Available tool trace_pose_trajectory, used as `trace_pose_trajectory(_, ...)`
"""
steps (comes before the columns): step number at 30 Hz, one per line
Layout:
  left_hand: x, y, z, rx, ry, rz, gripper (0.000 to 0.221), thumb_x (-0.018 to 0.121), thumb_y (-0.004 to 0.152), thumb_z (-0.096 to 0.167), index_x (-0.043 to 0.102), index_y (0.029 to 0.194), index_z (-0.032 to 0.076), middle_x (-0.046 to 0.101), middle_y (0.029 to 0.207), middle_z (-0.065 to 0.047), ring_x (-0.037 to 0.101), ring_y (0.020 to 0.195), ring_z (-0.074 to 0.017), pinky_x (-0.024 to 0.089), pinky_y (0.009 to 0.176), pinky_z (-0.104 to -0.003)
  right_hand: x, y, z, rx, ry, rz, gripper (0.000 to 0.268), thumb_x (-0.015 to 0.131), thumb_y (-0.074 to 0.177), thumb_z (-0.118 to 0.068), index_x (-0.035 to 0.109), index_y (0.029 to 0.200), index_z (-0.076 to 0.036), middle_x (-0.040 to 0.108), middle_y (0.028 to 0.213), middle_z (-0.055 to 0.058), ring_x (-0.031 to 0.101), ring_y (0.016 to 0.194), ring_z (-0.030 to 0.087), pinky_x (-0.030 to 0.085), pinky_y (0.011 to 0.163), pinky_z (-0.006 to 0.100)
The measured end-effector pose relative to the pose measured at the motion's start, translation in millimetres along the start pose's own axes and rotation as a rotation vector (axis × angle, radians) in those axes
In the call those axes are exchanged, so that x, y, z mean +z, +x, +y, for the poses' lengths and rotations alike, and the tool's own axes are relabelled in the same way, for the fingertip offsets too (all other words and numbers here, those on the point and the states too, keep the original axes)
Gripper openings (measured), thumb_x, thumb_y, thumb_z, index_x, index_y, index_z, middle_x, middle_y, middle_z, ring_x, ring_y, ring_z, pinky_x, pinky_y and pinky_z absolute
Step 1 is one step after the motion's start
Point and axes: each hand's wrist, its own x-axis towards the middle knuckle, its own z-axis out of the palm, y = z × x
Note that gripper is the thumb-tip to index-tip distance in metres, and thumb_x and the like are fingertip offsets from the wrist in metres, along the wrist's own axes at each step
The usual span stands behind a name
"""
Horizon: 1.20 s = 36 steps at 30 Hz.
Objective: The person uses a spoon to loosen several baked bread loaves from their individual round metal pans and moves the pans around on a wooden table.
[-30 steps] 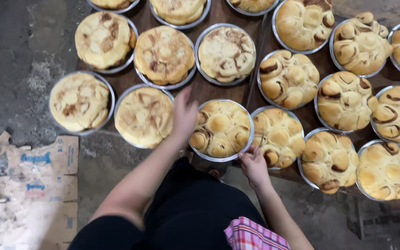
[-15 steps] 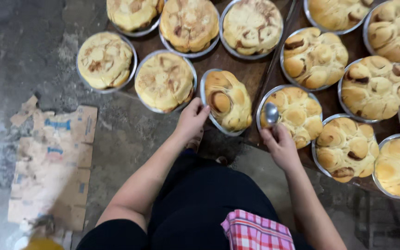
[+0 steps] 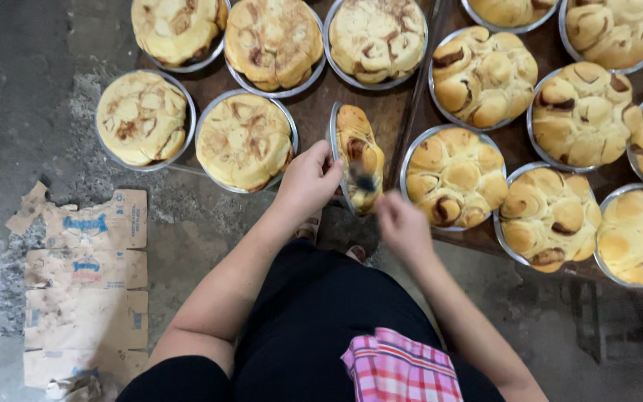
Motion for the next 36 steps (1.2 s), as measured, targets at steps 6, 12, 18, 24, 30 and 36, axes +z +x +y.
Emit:
trace_pose_trajectory(6,5.1,6.7,-0.9,0.201,-0.101,0.058,0.024,0.067,0.095,0.022,0.056,0.099,0.001,0.065,0.082,-0.017,0.064,0.074,-0.0342,0.054,0.065,-0.045,8.8,-3.7,1.4,0.065,-0.033,-0.055,0.032,0.061,0.105,-0.025,0.055,0.085,-0.001,0.053,0.069,0.02,0.049,0.057,0.032,0.046,0.057,0.039)
trace_pose_trajectory(12,22.3,-25.5,-5.5,0.208,0.227,0.057,0.022,0.065,0.095,0.02,0.054,0.101,0.002,0.069,0.084,-0.021,0.069,0.081,-0.042,0.053,0.071,-0.052,-0.5,17.0,-3.8,0.145,-0.049,-0.081,0.031,0.06,0.105,-0.027,0.057,0.086,-0.002,0.053,0.066,0.019,0.048,0.056,0.031,0.045,0.057,0.039)
trace_pose_trajectory(18,4.1,-4.1,10.4,0.235,0.219,0.09,0.022,0.066,0.091,0.019,0.056,0.094,0.0,0.067,0.08,-0.023,0.067,0.076,-0.0428,0.053,0.068,-0.051,-11.1,-8.1,-18.9,0.124,-0.039,-0.099,0.031,0.058,0.105,-0.027,0.055,0.086,-0.002,0.055,0.066,0.018,0.055,0.057,0.031,0.047,0.058,0.04)
trace_pose_trajectory(24,-6.1,4.8,24.6,0.207,0.247,-0.018,0.021,0.066,0.087,0.018,0.06,0.094,-0.001,0.069,0.082,-0.023,0.068,0.078,-0.0399,0.054,0.07,-0.048,-14.6,12.4,2.0,-0.149,-0.216,-0.074,0.015,0.059,0.093,-0.02,0.065,0.094,-0.007,0.067,0.077,0.017,0.067,0.066,0.035,0.051,0.059,0.043)
trace_pose_trajectory(30,-1.3,21.2,28.3,0.149,0.196,0.096,0.029,0.07,0.09,0.027,0.06,0.097,0.001,0.07,0.083,-0.02,0.07,0.076,-0.0363,0.055,0.068,-0.045,-5.6,-1.4,12.9,-0.02,-0.128,-0.01,0.027,0.059,0.105,-0.023,0.057,0.087,-0.004,0.058,0.073,0.021,0.061,0.068,0.04,0.05,0.061,0.045)
trace_pose_trajectory(36,26.7,-17.8,4.5,0.283,0.193,0.179,0.026,0.064,0.095,0.018,0.046,0.108,0.004,0.069,0.088,-0.023,0.068,0.083,-0.0462,0.053,0.07,-0.053,1.1,3.1,15.9,-0.165,-0.245,-0.091,0.03,0.064,0.103,-0.025,0.057,0.083,-0.005,0.061,0.071,0.018,0.064,0.067,0.037,0.049,0.059,0.045)
